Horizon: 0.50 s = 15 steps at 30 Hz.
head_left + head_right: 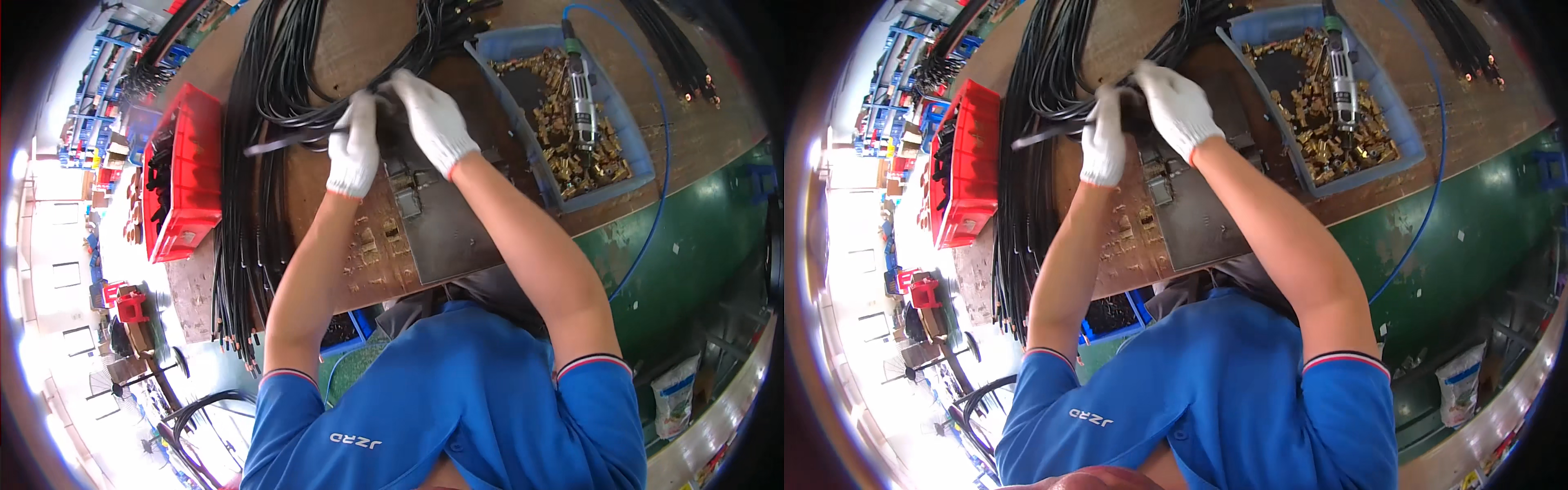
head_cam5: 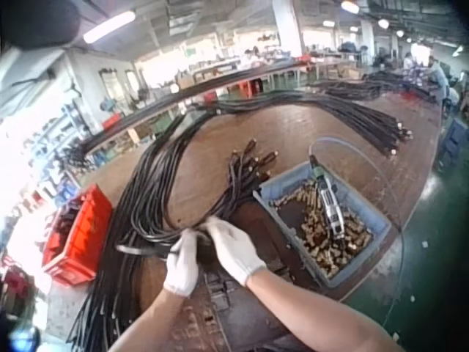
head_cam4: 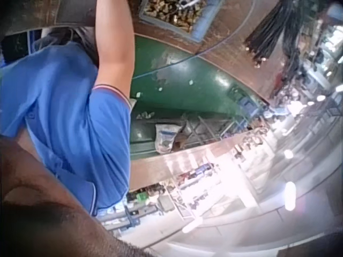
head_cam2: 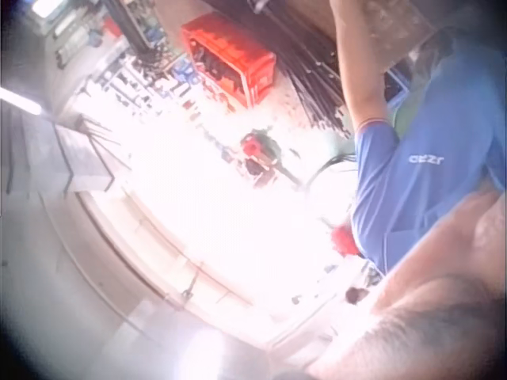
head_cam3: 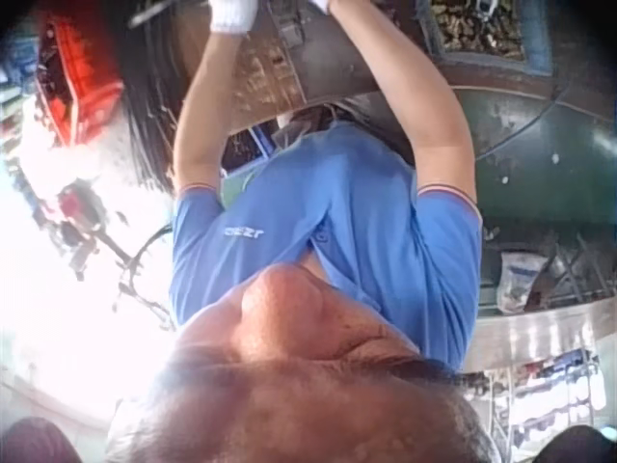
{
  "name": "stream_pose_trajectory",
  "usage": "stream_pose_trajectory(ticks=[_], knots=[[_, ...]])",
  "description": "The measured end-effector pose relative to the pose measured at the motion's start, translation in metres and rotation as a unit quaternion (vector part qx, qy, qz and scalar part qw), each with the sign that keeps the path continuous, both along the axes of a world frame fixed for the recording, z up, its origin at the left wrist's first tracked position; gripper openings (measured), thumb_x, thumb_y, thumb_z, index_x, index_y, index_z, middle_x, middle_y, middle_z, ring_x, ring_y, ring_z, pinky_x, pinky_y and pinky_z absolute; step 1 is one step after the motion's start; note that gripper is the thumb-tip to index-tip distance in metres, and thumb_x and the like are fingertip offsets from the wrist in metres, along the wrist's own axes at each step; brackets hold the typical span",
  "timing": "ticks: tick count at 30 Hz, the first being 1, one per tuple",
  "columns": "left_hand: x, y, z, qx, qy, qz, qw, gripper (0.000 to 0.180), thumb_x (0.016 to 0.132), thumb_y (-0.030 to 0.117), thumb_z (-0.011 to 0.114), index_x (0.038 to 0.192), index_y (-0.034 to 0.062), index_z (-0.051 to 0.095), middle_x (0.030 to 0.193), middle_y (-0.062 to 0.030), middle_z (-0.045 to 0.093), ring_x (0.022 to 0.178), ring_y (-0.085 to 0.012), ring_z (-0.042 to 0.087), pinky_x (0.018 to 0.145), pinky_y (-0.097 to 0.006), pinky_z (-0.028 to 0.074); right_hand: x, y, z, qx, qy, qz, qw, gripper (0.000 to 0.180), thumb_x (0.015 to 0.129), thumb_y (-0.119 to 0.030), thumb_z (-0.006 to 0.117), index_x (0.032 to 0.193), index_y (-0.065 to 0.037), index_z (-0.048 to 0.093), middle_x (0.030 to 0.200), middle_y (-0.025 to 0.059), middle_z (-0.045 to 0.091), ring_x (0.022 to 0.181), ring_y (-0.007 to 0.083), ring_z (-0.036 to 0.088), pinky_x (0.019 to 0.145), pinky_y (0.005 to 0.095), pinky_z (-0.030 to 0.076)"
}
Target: The person repeatedly picks up black cables and brass connectors from a workbench, inserts the cable ends into the connectors, and uses a pneumatic crimping tool to secure them. The finished cables are placed in a pile on the table.
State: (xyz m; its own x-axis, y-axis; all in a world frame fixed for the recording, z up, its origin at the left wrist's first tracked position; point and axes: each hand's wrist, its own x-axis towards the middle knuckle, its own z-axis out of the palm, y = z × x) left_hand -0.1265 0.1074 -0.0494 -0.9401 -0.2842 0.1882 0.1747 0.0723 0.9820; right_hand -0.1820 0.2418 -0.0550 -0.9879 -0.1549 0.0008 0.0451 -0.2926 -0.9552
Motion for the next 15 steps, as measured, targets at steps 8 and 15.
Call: stream_pose_trajectory(ticks=[8, 15], knots=[[0.099, 0.021, 0.029, 0.457, -0.129, 0.05, 0.879, 0.074, 0.098, 0.08, 0.053, 0.118, 0.0103, 0.065, 0.096, -0.0049, 0.07, 0.088, -0.0225, 0.071, 0.078, -0.039, 0.061, 0.119, 0.071, 0.055, 0.157, 0.134, 0.173, 0.963, 0.066, 0.089, -0.025, 0.088, 0.143, -0.002, 0.06, 0.115, 0.0121, 0.076, 0.095, 0.0205, 0.073, 0.087, 0.0349, 0.059], [0.127, 0.021, 0.013, 0.567, -0.115, -0.042, 0.815, 0.066, 0.099, 0.073, 0.06, 0.119, 0.0104, 0.066, 0.093, -0.0078, 0.071, 0.091, -0.0251, 0.073, 0.084, -0.043, 0.063, 0.146, 0.045, 0.047, 0.22, 0.31, 0.146, 0.914, 0.049, 0.081, -0.019, 0.094, 0.123, -0.006, 0.073, 0.109, 0.0131, 0.077, 0.09, 0.0298, 0.076, 0.078, 0.0361, 0.061]])
